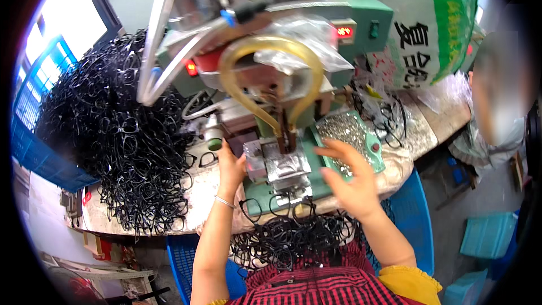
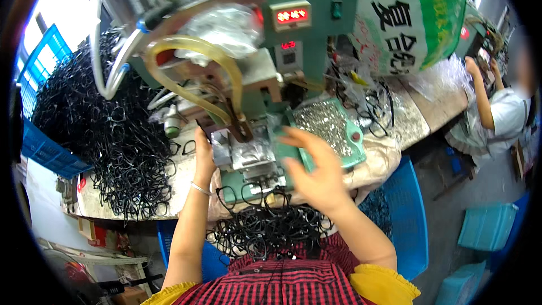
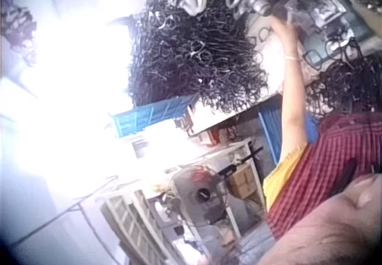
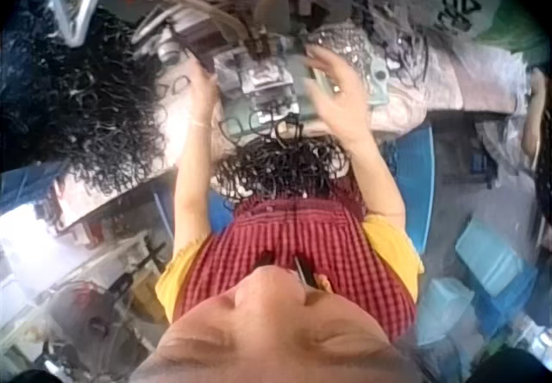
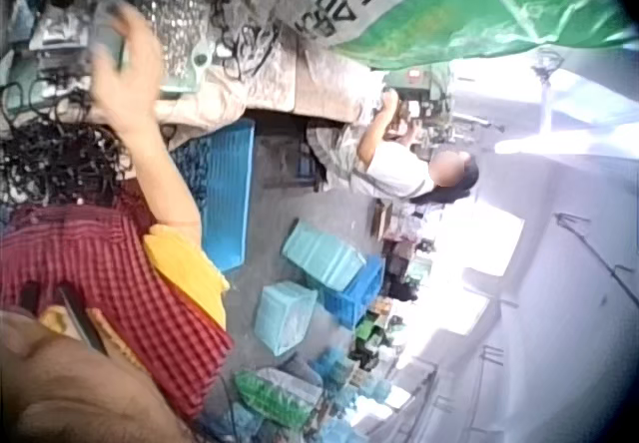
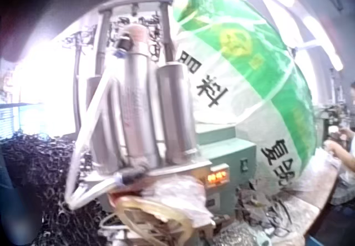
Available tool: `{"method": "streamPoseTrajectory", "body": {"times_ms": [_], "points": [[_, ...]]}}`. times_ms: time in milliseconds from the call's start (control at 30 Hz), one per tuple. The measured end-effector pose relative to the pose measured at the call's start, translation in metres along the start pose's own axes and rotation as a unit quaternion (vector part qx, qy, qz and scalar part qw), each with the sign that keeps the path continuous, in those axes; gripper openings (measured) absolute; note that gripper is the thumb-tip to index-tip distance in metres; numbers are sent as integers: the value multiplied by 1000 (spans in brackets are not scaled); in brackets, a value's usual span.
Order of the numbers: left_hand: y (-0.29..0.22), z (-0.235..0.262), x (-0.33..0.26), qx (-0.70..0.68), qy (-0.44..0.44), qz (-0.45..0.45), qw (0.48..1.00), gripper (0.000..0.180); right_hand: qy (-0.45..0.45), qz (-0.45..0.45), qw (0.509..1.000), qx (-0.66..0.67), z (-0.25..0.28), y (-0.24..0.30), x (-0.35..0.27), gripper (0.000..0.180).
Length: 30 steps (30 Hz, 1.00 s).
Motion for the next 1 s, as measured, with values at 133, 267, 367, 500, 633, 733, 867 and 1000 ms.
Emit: {"method": "streamPoseTrajectory", "body": {"times_ms": [133, 267, 367, 500, 633, 733, 867, 1000], "points": [[-42, -19, 8, 108, -1, -31, 994, 55, -96, -70, 912, -393, 50, -60, -46, 30], [-39, -18, 10, 59, -20, -40, 997, 56, -125, -20, 903, -411, 27, -89, -33, 26], [-42, -13, 6, 0, -29, 12, 1000, 50, -151, 17, 905, -397, 9, -99, -11, 18], [-40, -14, 8, 126, -27, -56, 990, 48, -185, 31, 909, -372, 2, -86, 8, 9], [-34, -16, 9, 72, -22, -14, 997, 47, -177, 22, 914, -364, -1, -86, 9, 8], [-34, -15, 7, 95, -26, -2, 995, 47, -181, 30, 915, -360, -3, -85, 7, 9], [-41, -22, 10, 74, -32, -34, 996, 49, -171, 9, 917, -360, -3, -86, 5, 9], [-38, -21, 8, 79, -38, 14, 996, 51, -173, 26, 915, -364, -5, -83, 8, 6]]}}
Point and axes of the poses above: each hand's wrist, its own x-axis towards the middle knuckle, its own z-axis out of the back of the hand, y = z × x, the point moved 2 cm from there along x, towards the middle knuckle, and after that the axes turned 14 degrees about -x, right-handed, at the moved point
